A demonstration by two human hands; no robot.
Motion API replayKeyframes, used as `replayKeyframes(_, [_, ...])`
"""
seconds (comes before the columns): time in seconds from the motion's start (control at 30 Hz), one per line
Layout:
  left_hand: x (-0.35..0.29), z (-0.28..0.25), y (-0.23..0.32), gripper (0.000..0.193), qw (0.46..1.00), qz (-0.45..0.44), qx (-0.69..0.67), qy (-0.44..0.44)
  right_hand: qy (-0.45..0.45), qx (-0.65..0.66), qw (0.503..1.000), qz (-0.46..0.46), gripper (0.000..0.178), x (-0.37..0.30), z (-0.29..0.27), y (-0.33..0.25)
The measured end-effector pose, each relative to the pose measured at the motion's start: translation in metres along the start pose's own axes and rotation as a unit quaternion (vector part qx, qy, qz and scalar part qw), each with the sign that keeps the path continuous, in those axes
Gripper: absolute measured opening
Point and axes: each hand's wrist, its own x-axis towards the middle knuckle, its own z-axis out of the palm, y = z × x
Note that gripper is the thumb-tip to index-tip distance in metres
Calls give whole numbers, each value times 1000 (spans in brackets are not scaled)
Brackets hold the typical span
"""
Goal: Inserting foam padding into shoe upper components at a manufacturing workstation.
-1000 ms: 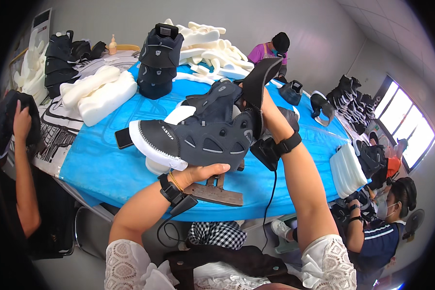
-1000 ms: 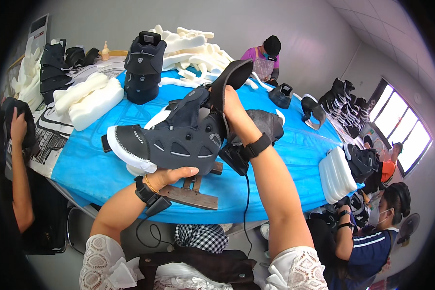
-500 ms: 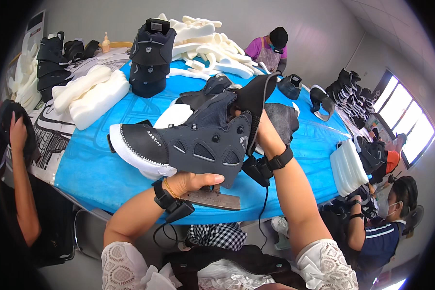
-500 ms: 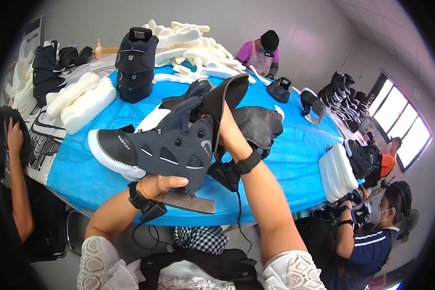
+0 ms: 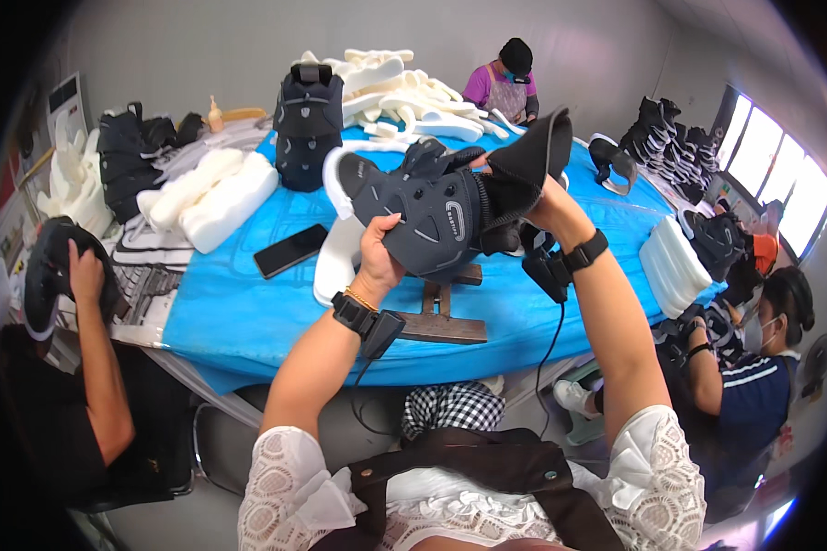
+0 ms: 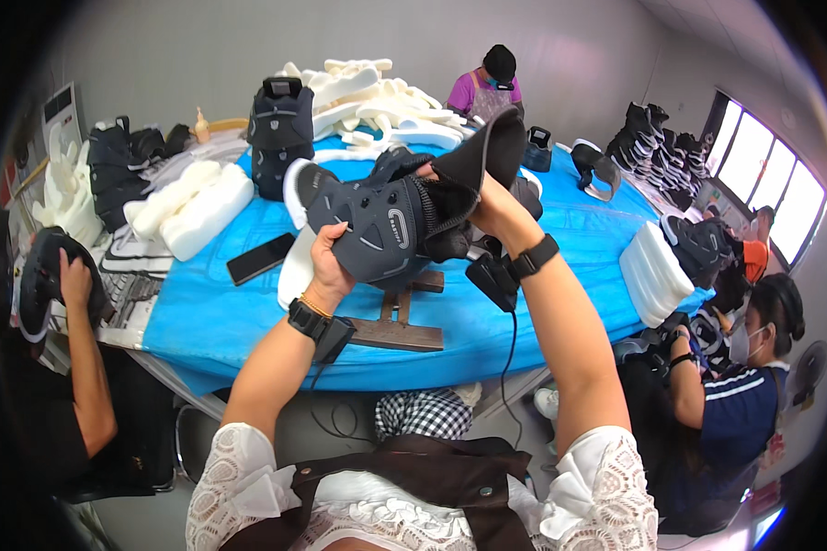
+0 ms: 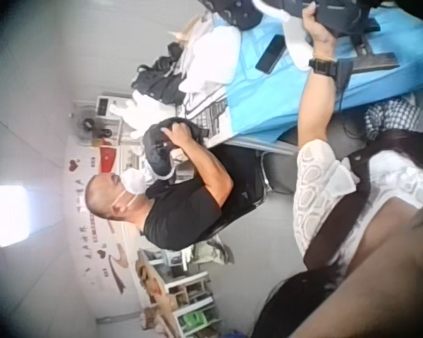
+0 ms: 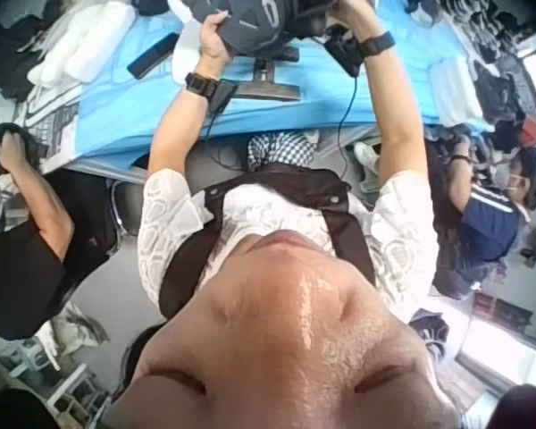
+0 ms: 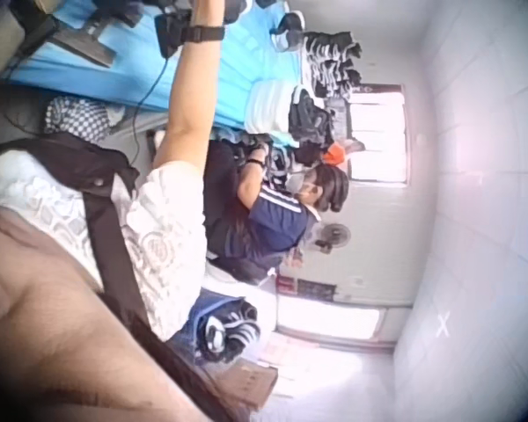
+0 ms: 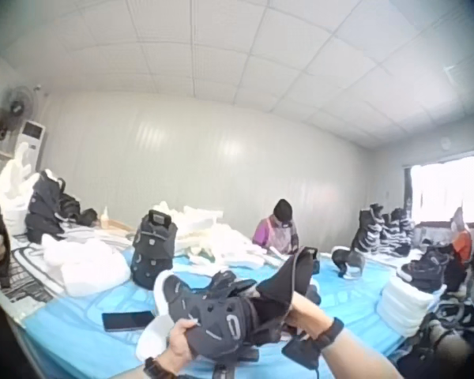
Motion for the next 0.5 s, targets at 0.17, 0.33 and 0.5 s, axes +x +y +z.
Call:
replayKeyframes(0.17, [12,26,9,44,996,20,-73,-43,99,-41,990,88,40,-33,-15,-11])
replayKeyframes(0.33, [35,32,24,39,999,35,-15,-30,87,-103,983,127,51,-46,17,-36])
replayKeyframes(0.5, [37,26,16,43,998,51,-17,-26,146,-121,978,86,21,-30,16,-24])
